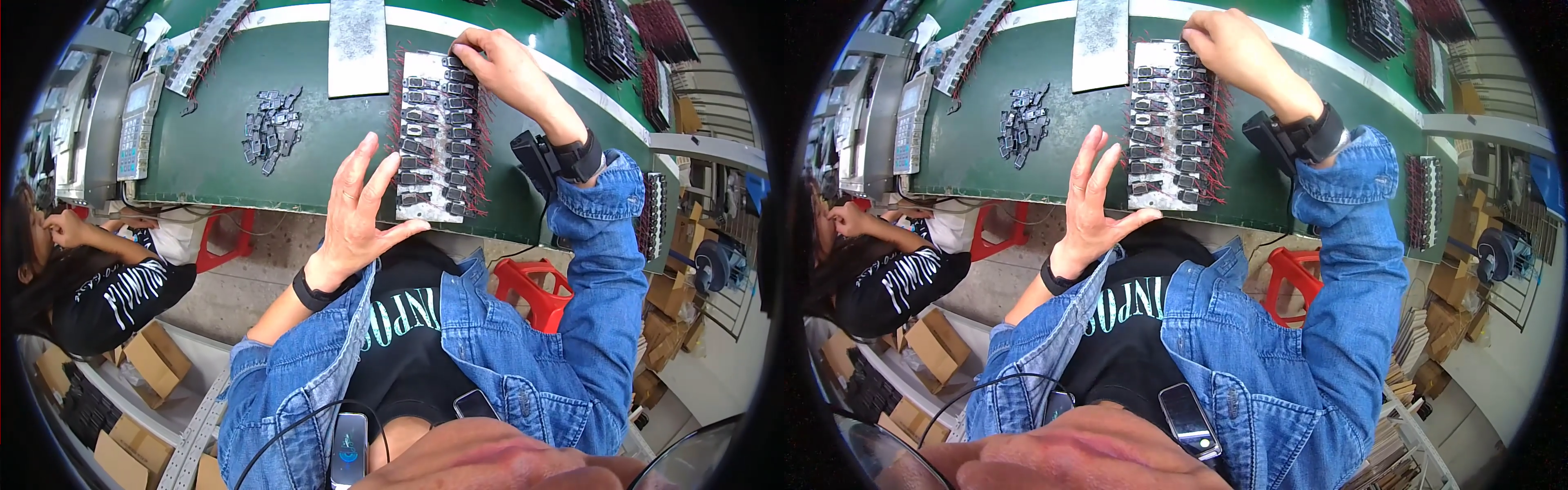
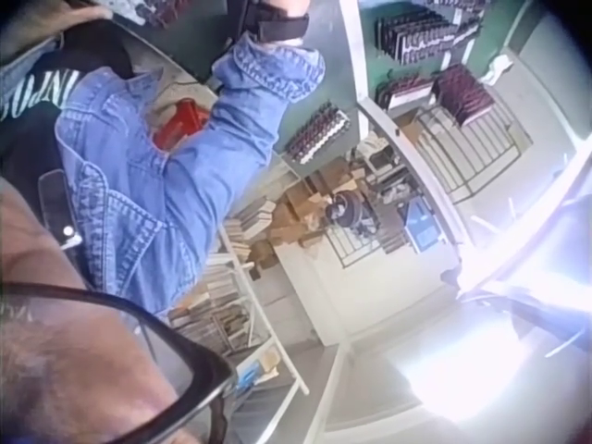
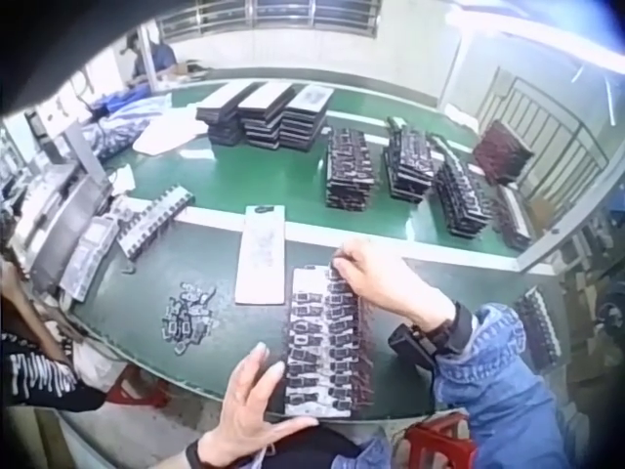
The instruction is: The person picks up a component and a small speaker, fits them together, and places the assembly onto a tray, repeating this process several times.
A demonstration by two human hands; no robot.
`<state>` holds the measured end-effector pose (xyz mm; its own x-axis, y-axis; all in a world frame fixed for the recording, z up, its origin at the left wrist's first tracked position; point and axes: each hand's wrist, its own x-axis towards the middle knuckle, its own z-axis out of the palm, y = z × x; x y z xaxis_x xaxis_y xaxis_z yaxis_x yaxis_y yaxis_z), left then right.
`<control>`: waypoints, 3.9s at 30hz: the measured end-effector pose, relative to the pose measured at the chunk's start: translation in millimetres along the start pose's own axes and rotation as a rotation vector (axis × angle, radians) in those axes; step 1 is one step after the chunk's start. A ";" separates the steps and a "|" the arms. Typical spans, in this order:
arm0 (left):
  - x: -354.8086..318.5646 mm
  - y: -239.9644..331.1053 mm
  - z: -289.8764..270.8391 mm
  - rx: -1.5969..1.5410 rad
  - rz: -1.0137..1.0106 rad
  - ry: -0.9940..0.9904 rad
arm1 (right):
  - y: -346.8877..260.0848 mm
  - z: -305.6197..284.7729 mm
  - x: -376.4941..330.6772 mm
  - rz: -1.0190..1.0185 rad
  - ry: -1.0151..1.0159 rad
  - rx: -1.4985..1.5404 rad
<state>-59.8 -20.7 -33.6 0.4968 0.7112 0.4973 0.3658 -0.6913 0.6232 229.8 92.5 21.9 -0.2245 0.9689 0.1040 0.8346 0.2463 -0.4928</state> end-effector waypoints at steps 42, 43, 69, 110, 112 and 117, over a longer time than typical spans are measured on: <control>16.4 -0.1 -27.1 0.039 0.044 0.206 | 161.4 -51.7 -75.6 0.531 -0.084 0.950; 17.1 0.4 -27.6 0.034 0.040 0.201 | 163.1 -46.7 -73.7 0.549 -0.078 0.929; 18.7 -32.9 -64.9 0.198 -0.101 0.324 | 101.6 -29.7 -55.6 0.113 0.131 -0.176; 54.9 60.9 78.6 0.643 0.661 -0.533 | 59.1 -10.1 -76.2 0.123 0.064 -0.084; 53.3 58.8 78.4 0.630 0.659 -0.530 | 57.6 -7.8 -77.6 0.099 0.059 -0.116; 49.8 50.1 79.6 0.543 0.635 -0.488 | 52.3 -2.8 -79.8 0.095 0.088 -0.083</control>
<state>45.9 -30.1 -25.6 0.9549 0.1375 0.2633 0.1687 -0.9806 -0.0999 292.8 28.1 -9.7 -0.1007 0.9853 0.1378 0.8895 0.1513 -0.4312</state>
